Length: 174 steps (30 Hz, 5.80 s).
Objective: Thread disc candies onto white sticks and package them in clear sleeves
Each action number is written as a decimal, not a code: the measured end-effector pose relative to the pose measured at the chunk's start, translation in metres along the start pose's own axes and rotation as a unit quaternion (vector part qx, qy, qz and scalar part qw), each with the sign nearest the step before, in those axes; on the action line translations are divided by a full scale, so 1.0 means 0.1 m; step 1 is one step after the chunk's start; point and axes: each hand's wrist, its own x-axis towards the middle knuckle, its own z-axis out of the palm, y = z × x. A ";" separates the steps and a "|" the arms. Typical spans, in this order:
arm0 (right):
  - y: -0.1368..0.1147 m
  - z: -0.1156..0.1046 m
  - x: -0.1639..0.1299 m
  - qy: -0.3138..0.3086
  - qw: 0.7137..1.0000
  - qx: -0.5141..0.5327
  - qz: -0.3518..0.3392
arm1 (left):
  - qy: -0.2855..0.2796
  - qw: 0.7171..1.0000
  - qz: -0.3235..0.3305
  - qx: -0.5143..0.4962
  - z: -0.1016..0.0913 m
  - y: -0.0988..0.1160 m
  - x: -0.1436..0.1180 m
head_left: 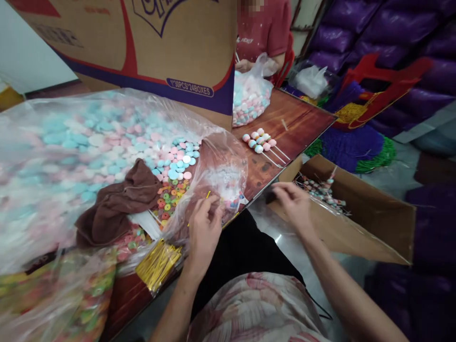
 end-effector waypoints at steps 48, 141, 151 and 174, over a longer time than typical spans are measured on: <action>-0.66 0.82 -0.43 -0.127 0.979 0.047 -0.152 | -0.067 0.783 -0.282 -0.550 -0.17 0.18 0.18; -0.72 -0.12 -0.09 -0.097 0.936 -0.172 -0.290 | 0.255 0.718 -0.258 -0.593 -0.10 0.03 0.33; -0.70 -0.07 -0.17 -0.189 0.957 -0.129 -0.180 | 0.283 0.804 -0.155 -0.500 -0.01 -0.05 0.29; -0.73 0.07 -0.28 -0.289 0.954 -0.018 0.074 | 0.258 0.803 -0.194 -0.502 0.08 -0.04 0.22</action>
